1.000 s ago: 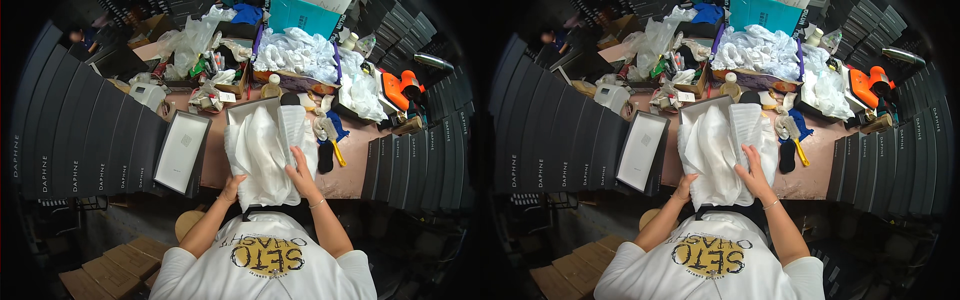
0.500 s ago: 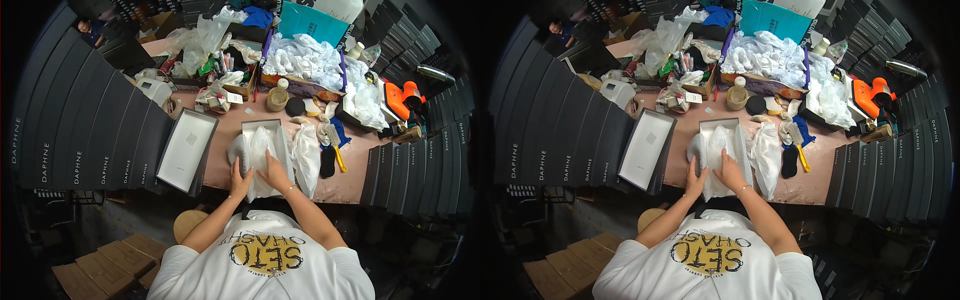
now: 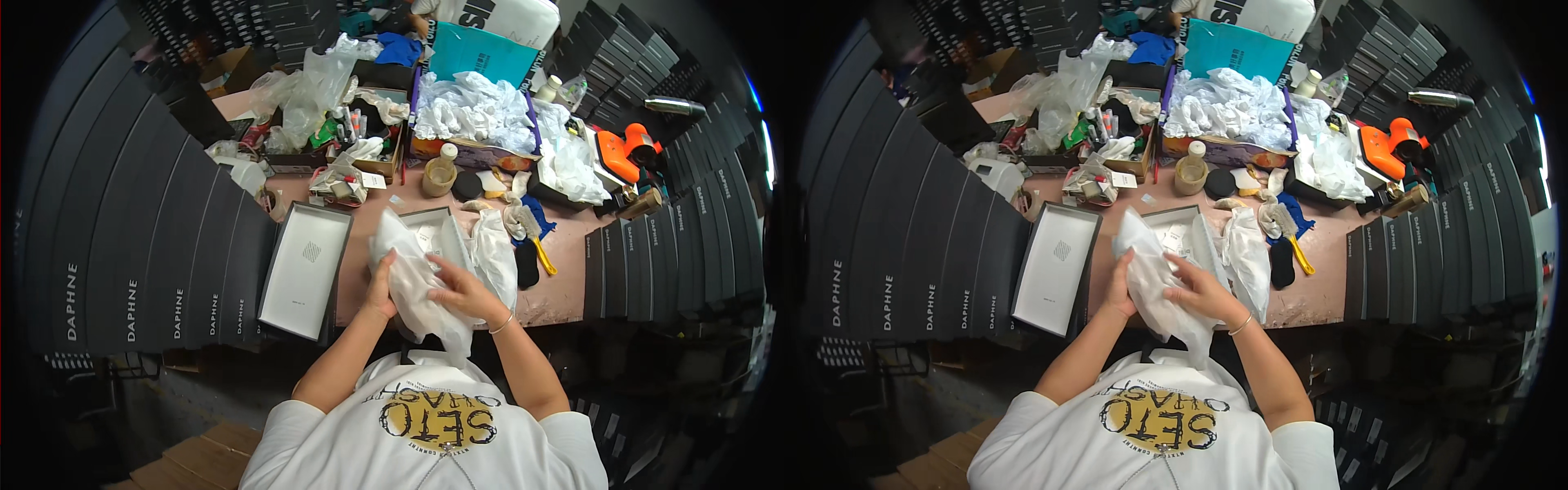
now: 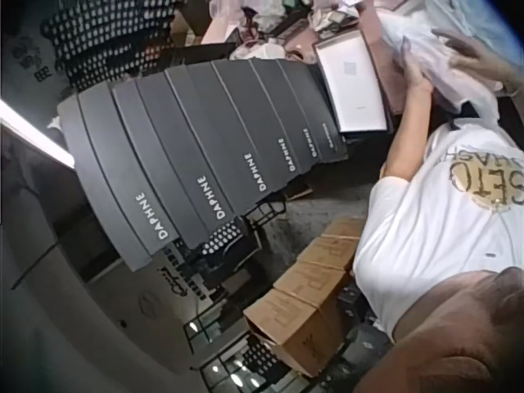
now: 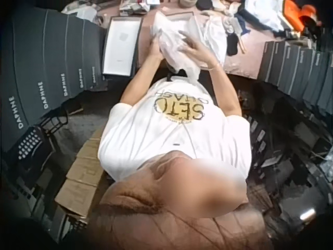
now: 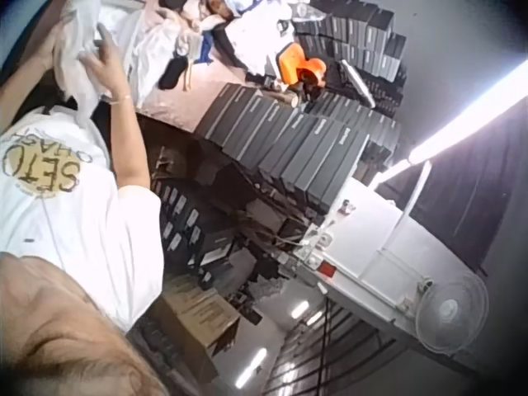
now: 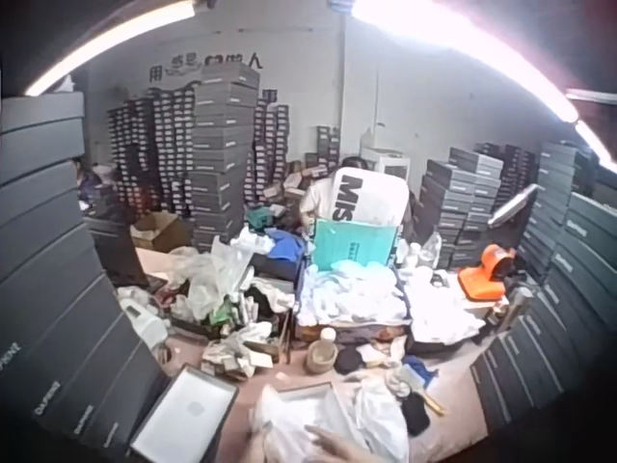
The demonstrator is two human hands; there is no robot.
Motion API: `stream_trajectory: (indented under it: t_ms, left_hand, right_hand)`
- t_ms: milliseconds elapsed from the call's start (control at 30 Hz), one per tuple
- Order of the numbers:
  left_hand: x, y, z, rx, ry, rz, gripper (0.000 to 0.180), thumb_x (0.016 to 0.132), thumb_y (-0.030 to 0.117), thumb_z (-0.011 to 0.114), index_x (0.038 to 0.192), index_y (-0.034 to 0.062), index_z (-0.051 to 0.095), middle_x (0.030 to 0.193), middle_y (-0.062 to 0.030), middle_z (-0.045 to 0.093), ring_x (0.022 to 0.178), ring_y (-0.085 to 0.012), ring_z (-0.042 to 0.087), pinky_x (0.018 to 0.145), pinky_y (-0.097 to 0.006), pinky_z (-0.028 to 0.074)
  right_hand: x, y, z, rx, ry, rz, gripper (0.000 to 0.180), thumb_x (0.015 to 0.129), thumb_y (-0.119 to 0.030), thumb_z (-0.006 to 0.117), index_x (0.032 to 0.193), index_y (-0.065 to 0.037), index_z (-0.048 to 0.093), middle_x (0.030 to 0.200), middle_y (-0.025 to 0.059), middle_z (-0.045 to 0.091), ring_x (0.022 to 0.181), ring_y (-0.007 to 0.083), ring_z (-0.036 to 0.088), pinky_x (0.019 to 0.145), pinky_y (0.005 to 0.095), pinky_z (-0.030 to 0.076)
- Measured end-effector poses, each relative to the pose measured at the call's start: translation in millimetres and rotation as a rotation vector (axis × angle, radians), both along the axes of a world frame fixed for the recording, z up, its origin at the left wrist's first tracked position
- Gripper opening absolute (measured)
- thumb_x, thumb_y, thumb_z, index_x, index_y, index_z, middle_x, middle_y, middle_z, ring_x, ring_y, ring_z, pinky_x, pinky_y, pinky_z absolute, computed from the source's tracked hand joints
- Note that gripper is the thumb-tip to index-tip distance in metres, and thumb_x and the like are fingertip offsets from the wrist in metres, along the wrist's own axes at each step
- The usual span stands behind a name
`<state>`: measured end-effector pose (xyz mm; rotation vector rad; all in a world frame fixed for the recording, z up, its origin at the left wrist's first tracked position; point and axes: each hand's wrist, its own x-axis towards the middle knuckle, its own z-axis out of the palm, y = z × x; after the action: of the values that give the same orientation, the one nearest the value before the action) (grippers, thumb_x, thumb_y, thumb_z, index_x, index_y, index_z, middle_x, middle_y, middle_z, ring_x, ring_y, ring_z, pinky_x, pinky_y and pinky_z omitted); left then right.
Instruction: The recorder is packing high-heeled shoes into individual shoe boxes, using tissue paper and foam for protection before stacking the boxes.
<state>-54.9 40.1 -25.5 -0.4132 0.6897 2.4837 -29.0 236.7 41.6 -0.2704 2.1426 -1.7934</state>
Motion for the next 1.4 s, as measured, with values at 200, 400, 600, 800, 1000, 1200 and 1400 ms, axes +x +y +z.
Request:
stream_trajectory:
  t_ms: [200,400,600,800,1000,1200,1400]
  left_hand:
    - [-10.5,-20.4,26.3,-0.044,-0.061,0.265,0.072,0.081,0.058,0.060,0.131,0.0088,0.045,0.123,-0.0111,0.055,0.112,-0.0287,0.054,0.096,-0.046,0.044]
    - [-2.0,-11.6,32.3,-0.098,-0.093,0.285,0.070,0.083,0.064,0.053,0.130,0.0122,0.045,0.125,-0.0099,0.053,0.115,-0.0284,0.052,0.096,-0.046,0.044]
    - [-2.5,-13.3,22.2,-0.122,-0.093,0.247,0.073,0.086,0.068,0.043,0.131,0.0108,0.042,0.126,-0.0106,0.051,0.116,-0.0280,0.053,0.097,-0.044,0.045]
    - [8.6,-9.7,19.7,-0.304,-0.063,0.301,0.071,0.092,0.060,0.041,0.138,0.0068,0.034,0.135,-0.0104,0.045,0.123,-0.0261,0.046,0.104,-0.042,0.038]
    - [44.1,-31.9,1.8,-0.371,0.008,0.203,0.047,0.099,0.034,0.044,0.132,0.0012,0.040,0.127,-0.0100,0.051,0.115,-0.0206,0.052,0.099,-0.034,0.042]
    - [-23.6,-42.3,25.5,-0.522,0.191,0.451,0.018,0.098,0.012,0.047,0.109,-0.0015,0.052,0.106,-0.0079,0.059,0.097,-0.0149,0.056,0.088,-0.028,0.044]
    - [-43.1,27.9,66.8,-1.321,1.458,0.023,0.011,0.076,0.007,0.060,0.084,0.0002,0.055,0.108,-0.0183,0.058,0.104,-0.0342,0.054,0.094,-0.044,0.041]
  right_hand:
    - [57.0,49.3,9.2,0.102,-0.249,-0.298,0.035,0.093,-0.022,0.057,0.114,0.006,0.058,0.107,0.0103,0.063,0.096,0.0160,0.059,0.083,0.0287,0.048]
    - [65.6,-17.7,0.9,-0.131,-0.234,-0.452,0.030,0.089,-0.022,0.063,0.101,0.005,0.062,0.084,0.0030,0.063,0.083,0.0089,0.056,0.071,0.0262,0.046]
    - [66.1,-43.8,37.9,0.233,0.447,0.111,0.024,0.077,-0.011,0.061,0.098,0.001,0.065,0.097,0.0202,0.063,0.095,0.0328,0.058,0.086,0.0384,0.045]
    - [25.6,-54.2,11.7,0.726,0.731,0.230,0.034,0.073,-0.014,0.061,0.106,-0.006,0.059,0.095,0.0205,0.060,0.095,0.0372,0.055,0.087,0.0426,0.044]
    - [29.7,-53.9,-19.1,0.084,0.126,-0.059,0.029,0.078,-0.014,0.061,0.103,0.000,0.056,0.097,0.0241,0.058,0.096,0.0409,0.053,0.083,0.0416,0.044]
    - [75.0,49.9,8.9,0.513,0.174,-0.101,0.050,0.074,-0.022,0.068,0.118,-0.004,0.056,0.107,0.0203,0.062,0.098,0.0347,0.061,0.084,0.0374,0.048]
    - [85.5,82.2,28.7,0.761,0.095,-0.511,0.045,0.074,-0.022,0.069,0.113,-0.003,0.056,0.096,0.0177,0.063,0.085,0.0348,0.062,0.073,0.0403,0.050]
